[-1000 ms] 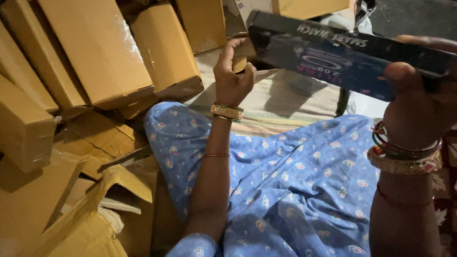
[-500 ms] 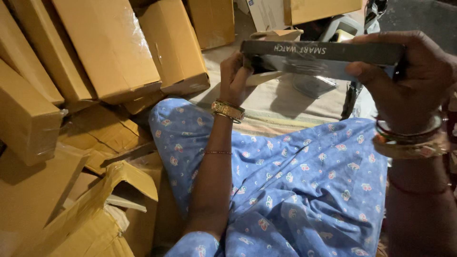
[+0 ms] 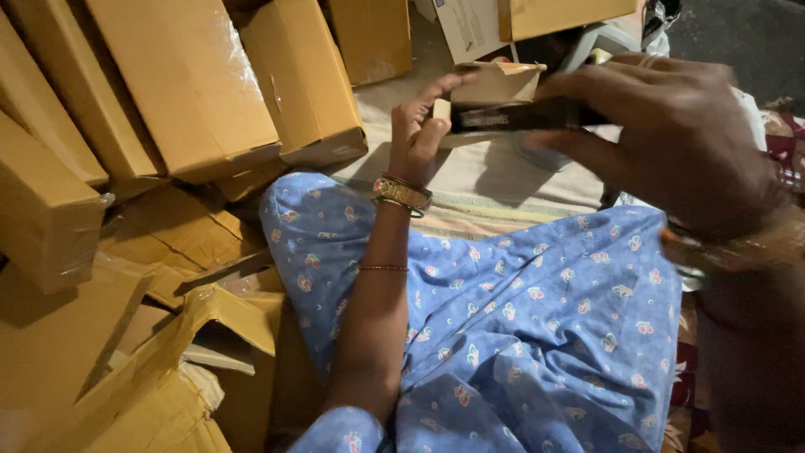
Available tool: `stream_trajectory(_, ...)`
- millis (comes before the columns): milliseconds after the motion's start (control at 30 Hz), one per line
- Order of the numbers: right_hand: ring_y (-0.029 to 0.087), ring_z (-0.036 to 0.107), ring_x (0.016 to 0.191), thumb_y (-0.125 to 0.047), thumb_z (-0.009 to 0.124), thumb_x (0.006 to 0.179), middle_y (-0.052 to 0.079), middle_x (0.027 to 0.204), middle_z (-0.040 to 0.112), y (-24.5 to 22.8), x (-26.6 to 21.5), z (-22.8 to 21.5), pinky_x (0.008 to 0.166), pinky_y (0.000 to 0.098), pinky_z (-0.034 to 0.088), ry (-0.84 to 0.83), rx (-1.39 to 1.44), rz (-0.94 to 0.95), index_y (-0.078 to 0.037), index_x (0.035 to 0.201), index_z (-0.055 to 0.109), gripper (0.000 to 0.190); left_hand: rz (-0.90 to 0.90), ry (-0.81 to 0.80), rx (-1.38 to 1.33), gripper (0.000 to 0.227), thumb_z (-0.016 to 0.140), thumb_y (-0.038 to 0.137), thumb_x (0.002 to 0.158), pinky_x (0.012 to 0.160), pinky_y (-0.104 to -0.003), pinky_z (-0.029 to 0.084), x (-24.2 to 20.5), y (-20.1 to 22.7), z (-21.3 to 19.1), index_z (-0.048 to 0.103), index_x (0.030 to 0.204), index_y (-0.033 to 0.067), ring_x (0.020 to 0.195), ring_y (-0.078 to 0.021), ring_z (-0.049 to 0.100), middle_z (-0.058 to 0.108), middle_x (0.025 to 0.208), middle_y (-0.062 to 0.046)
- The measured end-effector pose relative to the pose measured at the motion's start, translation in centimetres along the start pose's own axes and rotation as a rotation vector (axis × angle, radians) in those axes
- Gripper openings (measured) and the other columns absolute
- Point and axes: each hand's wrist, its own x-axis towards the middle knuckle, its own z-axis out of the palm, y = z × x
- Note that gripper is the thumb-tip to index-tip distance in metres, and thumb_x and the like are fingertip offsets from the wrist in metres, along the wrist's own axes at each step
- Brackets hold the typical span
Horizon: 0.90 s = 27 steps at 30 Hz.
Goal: The person sits on the floor surrounded by cardboard boxes and packaging materials. They open a smartwatch box, remove the watch and accessories, place them into a small cardboard box, and seal it with tape. The process is repeated with another smartwatch.
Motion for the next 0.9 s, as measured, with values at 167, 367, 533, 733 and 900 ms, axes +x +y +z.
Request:
stream_trajectory(167,0.022,0.075,0.092,-0.029,0.079,0.101,0.008,0.105,0.078,1.7,1.6,6.4,0.067,0.0339,0.058,0.073,-0.107,0.027,-0.008,0.118,0.070,0.029,0.051,0.049,-0.139,0.050,0.051,0.012,0.087,0.097,-0.032,0.057,-0.2,-1.5,-0.7,0.065,0.132,-0.0059,0.106,-0.0164,0.068,0.072,0.120,-0.015)
stream_trajectory(367,0.024,0.073,0.102,-0.014,0.079,0.103,0.011,0.119,0.075,2.9,0.4,10.3,0.079,0.0357,0.061,0.261,-0.020,0.216,-0.006,0.126,0.068,0.027,0.022,0.188,0.008,0.045,0.056,0.023,0.092,0.085,-0.030,0.052,0.4,-4.1,-1.8,0.068,0.126,-0.0031,0.095,-0.0146,0.060,0.065,0.106,-0.009)
stream_trajectory(533,0.027,0.070,0.119,-0.003,0.069,0.106,0.018,0.138,0.066,5.5,-1.9,14.6,0.085,0.0313,0.061,0.399,0.253,0.527,-0.003,0.141,0.052,0.039,-0.022,0.265,-0.094,0.041,0.052,0.035,0.105,0.068,-0.023,0.044,0.8,-4.8,-1.9,0.071,0.116,0.0003,0.074,-0.0072,0.054,0.065,0.083,0.001)
stream_trajectory(733,0.017,0.070,0.122,-0.006,0.058,0.111,0.011,0.143,0.065,7.2,-2.4,19.9,0.086,0.0311,0.063,0.377,1.070,0.859,-0.009,0.145,0.048,0.036,0.062,0.178,-0.031,0.033,0.064,0.010,0.096,0.089,-0.025,0.057,0.8,-3.5,-1.2,0.061,0.128,0.0007,0.100,-0.0097,0.065,0.070,0.113,-0.005)
stream_trajectory(900,0.016,0.066,0.126,0.006,0.057,0.108,0.015,0.143,0.067,7.2,-1.4,20.1,0.098,0.0262,0.058,0.477,1.039,0.534,-0.005,0.155,0.044,0.050,0.186,0.208,-0.022,0.043,0.060,-0.003,0.097,0.093,-0.025,0.054,0.9,-2.4,-0.8,0.049,0.136,0.0109,0.102,-0.0090,0.061,0.067,0.129,-0.007)
